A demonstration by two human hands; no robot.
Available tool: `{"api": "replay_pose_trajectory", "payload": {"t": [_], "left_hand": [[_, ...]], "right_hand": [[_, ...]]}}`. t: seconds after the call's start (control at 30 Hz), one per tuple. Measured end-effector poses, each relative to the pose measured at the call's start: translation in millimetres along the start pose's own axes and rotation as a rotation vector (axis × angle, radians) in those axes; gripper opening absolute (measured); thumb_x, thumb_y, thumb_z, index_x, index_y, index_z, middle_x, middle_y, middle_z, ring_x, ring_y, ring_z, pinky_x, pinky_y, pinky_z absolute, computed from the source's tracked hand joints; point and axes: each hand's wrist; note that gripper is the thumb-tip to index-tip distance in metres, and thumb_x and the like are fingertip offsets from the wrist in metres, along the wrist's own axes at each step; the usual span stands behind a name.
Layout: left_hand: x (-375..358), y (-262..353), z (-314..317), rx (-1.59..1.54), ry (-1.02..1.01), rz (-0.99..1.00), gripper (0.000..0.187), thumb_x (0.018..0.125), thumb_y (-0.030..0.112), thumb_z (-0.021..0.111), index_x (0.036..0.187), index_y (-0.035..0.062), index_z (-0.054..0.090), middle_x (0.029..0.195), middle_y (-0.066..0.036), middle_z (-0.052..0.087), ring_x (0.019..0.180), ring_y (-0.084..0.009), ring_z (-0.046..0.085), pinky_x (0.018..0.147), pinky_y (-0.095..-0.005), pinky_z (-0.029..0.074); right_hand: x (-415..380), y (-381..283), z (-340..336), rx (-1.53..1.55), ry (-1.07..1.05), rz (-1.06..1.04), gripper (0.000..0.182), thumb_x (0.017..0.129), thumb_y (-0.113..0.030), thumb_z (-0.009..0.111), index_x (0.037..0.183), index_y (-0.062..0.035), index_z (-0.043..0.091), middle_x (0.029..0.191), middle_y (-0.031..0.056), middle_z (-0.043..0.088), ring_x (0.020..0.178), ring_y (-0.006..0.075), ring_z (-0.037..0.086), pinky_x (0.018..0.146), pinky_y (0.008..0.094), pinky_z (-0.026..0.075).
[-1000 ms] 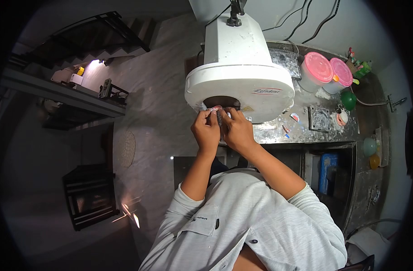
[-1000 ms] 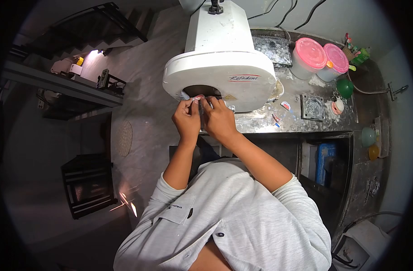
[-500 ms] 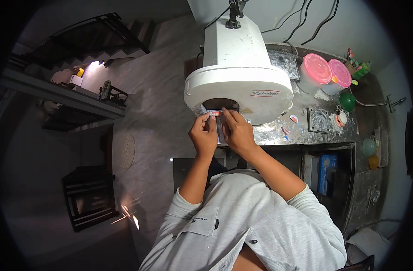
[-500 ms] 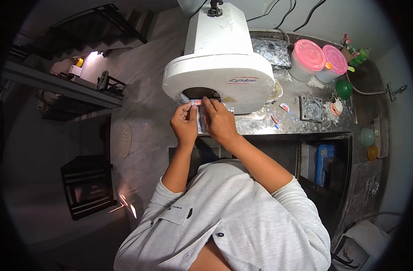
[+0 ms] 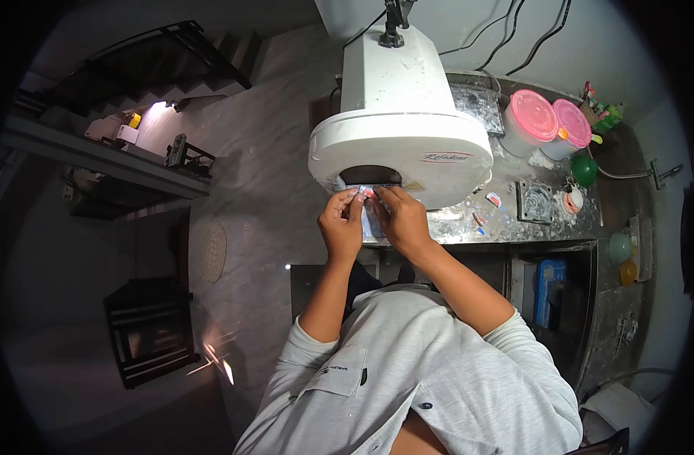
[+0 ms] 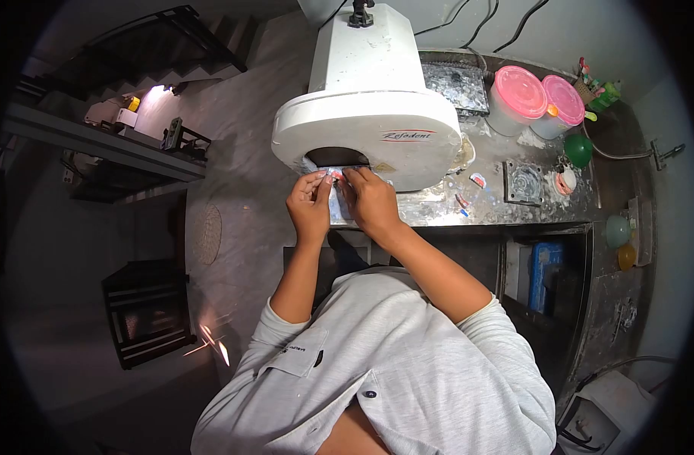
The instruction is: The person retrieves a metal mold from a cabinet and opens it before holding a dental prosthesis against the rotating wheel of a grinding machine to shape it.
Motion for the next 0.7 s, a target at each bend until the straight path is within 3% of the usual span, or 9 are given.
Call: {"api": "replay_pose_trajectory", "payload": {"t": [0.33,0.4,0.5,0.53,0.57,0.63,0.7], "left_hand": [[1,1,-3,-0.044,-0.003,0.042,0.013,0.1,0.005,0.067,0.107,-0.0051,0.068,0.099,-0.01,0.075,0.089,-0.0125,0.07,0.08,-0.0255,0.054],[1,-7,-7,-0.004,-0.007,0.062,0.013,0.101,0.006,0.066,0.108,-0.0049,0.068,0.098,-0.01,0.075,0.088,-0.0117,0.069,0.077,-0.0249,0.054],[0,-8,-9,0.077,0.009,0.022,0.015,0.102,0.008,0.064,0.109,-0.0044,0.068,0.095,-0.008,0.076,0.078,-0.0074,0.065,0.067,-0.0226,0.048],[-2,-1,-8,0.056,0.009,0.005,0.014,0.102,0.007,0.064,0.109,-0.0049,0.068,0.095,-0.009,0.076,0.083,-0.009,0.067,0.073,-0.0239,0.05],[-3,5,-6,0.038,0.014,-0.014,0.014,0.102,0.006,0.064,0.108,-0.0053,0.068,0.094,-0.01,0.075,0.087,-0.0105,0.068,0.08,-0.0251,0.052],[-3,4,-7,0.045,-0.003,-0.019,0.014,0.102,0.007,0.064,0.109,-0.0052,0.068,0.095,-0.01,0.075,0.087,-0.0108,0.069,0.08,-0.0251,0.052],[-3,3,-7,0.058,-0.009,-0.025,0.015,0.102,0.007,0.064,0.109,-0.0051,0.068,0.095,-0.01,0.076,0.088,-0.011,0.069,0.08,-0.0251,0.052]], "right_hand": [[0,-5,-10,0.085,-0.065,0.109,0.02,0.091,-0.014,0.074,0.106,-0.0005,0.074,0.09,0.0174,0.068,0.077,0.0383,0.068,0.067,0.0453,0.054],[-6,-4,-21,0.247,-0.075,0.167,0.02,0.091,-0.012,0.074,0.106,0.0005,0.074,0.089,0.0189,0.068,0.073,0.0356,0.068,0.066,0.0423,0.053],[-18,-2,-52,0.319,-0.139,0.17,0.016,0.091,-0.007,0.074,0.105,0.0016,0.073,0.087,0.0167,0.068,0.065,0.0285,0.062,0.062,0.0378,0.05],[-23,1,-67,0.343,-0.185,0.182,0.017,0.092,-0.009,0.074,0.106,0.0008,0.074,0.088,0.0144,0.07,0.066,0.0232,0.061,0.063,0.035,0.049],[-31,11,-78,0.326,-0.168,0.195,0.017,0.092,-0.009,0.074,0.106,0.0008,0.074,0.088,0.0144,0.07,0.066,0.0232,0.061,0.063,0.035,0.049],[-52,39,-99,0.511,-0.305,0.173,0.019,0.093,-0.009,0.074,0.109,-0.001,0.076,0.09,0.0109,0.071,0.07,0.0172,0.06,0.065,0.0313,0.048],[-72,56,-124,0.628,-0.269,0.471,0.021,0.095,-0.014,0.076,0.113,-0.0028,0.077,0.094,0.0045,0.073,0.079,0.0088,0.059,0.071,0.027,0.048]]}}
Point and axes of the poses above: each hand's wrist, its own x-axis towards the middle knuckle, its own z-axis out of the palm, y = z × x
